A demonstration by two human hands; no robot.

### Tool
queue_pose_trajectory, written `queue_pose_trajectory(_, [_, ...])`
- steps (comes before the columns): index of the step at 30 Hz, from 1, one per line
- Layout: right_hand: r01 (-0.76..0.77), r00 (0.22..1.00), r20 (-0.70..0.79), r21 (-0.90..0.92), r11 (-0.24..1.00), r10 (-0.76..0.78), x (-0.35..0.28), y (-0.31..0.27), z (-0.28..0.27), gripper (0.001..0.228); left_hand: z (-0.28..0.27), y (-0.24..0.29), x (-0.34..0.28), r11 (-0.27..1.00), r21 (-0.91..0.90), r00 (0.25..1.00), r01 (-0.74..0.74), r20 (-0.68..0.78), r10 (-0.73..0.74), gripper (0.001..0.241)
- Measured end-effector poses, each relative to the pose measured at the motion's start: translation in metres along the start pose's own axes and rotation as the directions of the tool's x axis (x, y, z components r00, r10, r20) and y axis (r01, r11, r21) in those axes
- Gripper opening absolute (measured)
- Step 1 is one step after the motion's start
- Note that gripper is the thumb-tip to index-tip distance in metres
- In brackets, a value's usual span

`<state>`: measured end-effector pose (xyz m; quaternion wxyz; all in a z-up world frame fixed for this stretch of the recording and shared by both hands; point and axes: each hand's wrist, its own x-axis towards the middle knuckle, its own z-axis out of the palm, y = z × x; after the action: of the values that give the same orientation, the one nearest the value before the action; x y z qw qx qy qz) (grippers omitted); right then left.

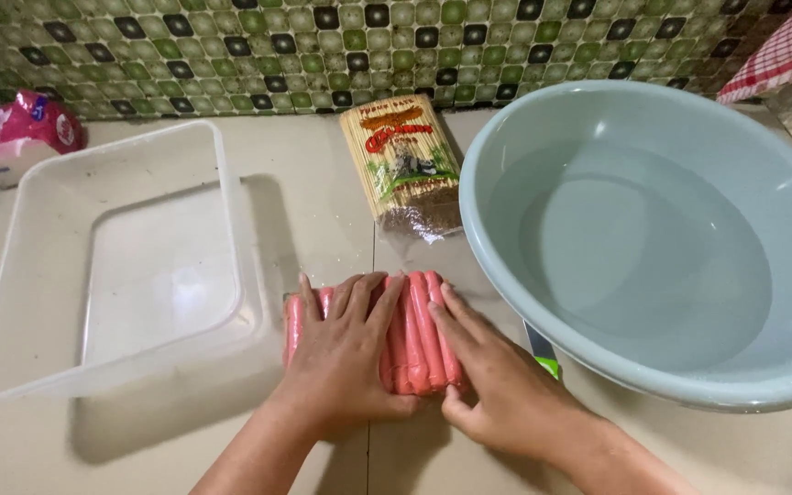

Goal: Using a knife to cut and then hands to peel plastic packaging off a pack of sausages.

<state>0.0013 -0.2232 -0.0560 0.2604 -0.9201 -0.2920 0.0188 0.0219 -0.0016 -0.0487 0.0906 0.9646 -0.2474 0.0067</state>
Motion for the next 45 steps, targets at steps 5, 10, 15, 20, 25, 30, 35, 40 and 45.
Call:
queue_pose_trajectory(5, [-0.328,0.932,-0.023,0.367,0.870,0.361,-0.006,0.001,0.009,0.078,-0.010,0.011,-0.025,0.917,-0.255,0.904,0.306,-0.226,-0.364,0.094])
queue_pose_trajectory(10, [-0.727,0.630,0.268,0.534,0.432,0.729,0.024,-0.027,-0.013,0.056,0.008,0.000,-0.058,0.631,-0.541,0.659,0.556,-0.175,-0.731,0.081])
queue_pose_trajectory(15, [-0.750,0.489,0.524,0.661,0.030,0.698,0.044,-0.057,-0.026,0.056,-0.047,0.004,-0.035,-0.081,-0.724,0.352,0.685,0.425,-0.834,0.089])
queue_pose_trajectory(20, [-0.632,0.545,0.458,0.775,-0.014,0.702,0.036,-0.085,-0.036,0.070,-0.078,0.010,-0.034,-0.205,-0.689,0.372,0.695,0.588,-0.718,0.077])
queue_pose_trajectory(25, [-0.655,0.604,0.436,0.748,0.104,0.667,0.024,-0.086,-0.064,0.123,-0.094,0.027,-0.039,-0.162,-0.792,0.497,0.588,0.512,-0.701,0.084])
queue_pose_trajectory(30, [-0.684,0.631,0.421,0.698,0.212,0.652,0.029,-0.111,-0.126,0.110,-0.109,0.033,-0.038,-0.089,-0.859,0.579,0.504,0.413,-0.703,0.084])
queue_pose_trajectory(35, [-0.479,0.544,0.208,0.872,0.098,0.813,0.042,-0.125,-0.167,0.064,-0.158,0.049,-0.011,0.060,-0.762,0.585,0.644,0.441,-0.681,0.075])
queue_pose_trajectory(40, [-0.359,0.503,0.205,0.933,-0.013,0.840,0.028,-0.093,-0.179,0.060,-0.138,0.007,0.023,0.122,-0.948,0.914,0.295,0.243,-0.324,0.063])
queue_pose_trajectory(45, [-0.170,0.562,0.154,0.983,-0.068,0.813,0.015,-0.060,-0.189,0.063,-0.093,0.003,0.096,-0.594,-0.759,0.949,0.265,0.313,0.023,0.046])
